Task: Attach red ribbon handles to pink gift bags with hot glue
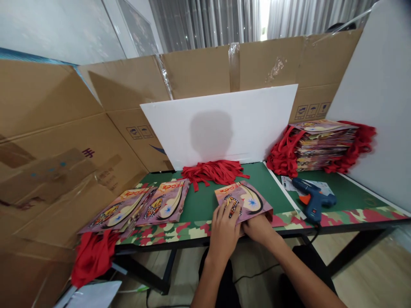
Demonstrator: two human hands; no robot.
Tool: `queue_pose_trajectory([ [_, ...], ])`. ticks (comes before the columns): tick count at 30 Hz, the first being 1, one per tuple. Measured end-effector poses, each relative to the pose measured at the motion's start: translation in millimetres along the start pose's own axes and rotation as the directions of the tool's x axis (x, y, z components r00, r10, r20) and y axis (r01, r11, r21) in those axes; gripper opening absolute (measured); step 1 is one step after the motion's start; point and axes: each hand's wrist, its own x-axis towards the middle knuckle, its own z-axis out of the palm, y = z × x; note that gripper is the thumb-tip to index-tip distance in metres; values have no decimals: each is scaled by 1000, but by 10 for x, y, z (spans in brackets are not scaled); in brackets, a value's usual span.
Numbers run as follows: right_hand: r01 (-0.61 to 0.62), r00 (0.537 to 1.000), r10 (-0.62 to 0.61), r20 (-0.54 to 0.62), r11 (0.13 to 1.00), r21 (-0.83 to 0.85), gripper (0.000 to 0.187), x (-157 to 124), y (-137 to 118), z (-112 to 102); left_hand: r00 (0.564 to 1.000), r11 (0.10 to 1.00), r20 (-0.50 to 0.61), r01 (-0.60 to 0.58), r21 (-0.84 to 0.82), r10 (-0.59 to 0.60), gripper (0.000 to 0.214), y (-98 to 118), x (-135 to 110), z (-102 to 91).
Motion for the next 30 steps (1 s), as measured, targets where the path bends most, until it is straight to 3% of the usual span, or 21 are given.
queue_pose_trajectory([
  [5,22,999,-23,-32,999,-47,65,139,-37,136,1000,1000,-19,-14,-1,14,54,16,-57,31],
  [12,66,998,-67,21,997,26,62,-30,-139,54,999,997,-29,37,73,-35,55,22,43,26],
  [16,35,995,-35,88,999,4,41,-49,-160,-109,997,995,7,77,59,-78,50,-11,229,-33],
  [19,61,987,-73,140,994,90,31,53,-123,-313,994,996,79,76,48,-79,44,-32,391,-131],
  [25,142,939,-217,266,951,275,37,252,-7,-604,990,998,131,41,50,-47,41,-106,473,-244],
  [30,85,969,-84,234,996,7,38,161,5,-579,985,996,156,73,53,-80,44,-272,391,-277],
])
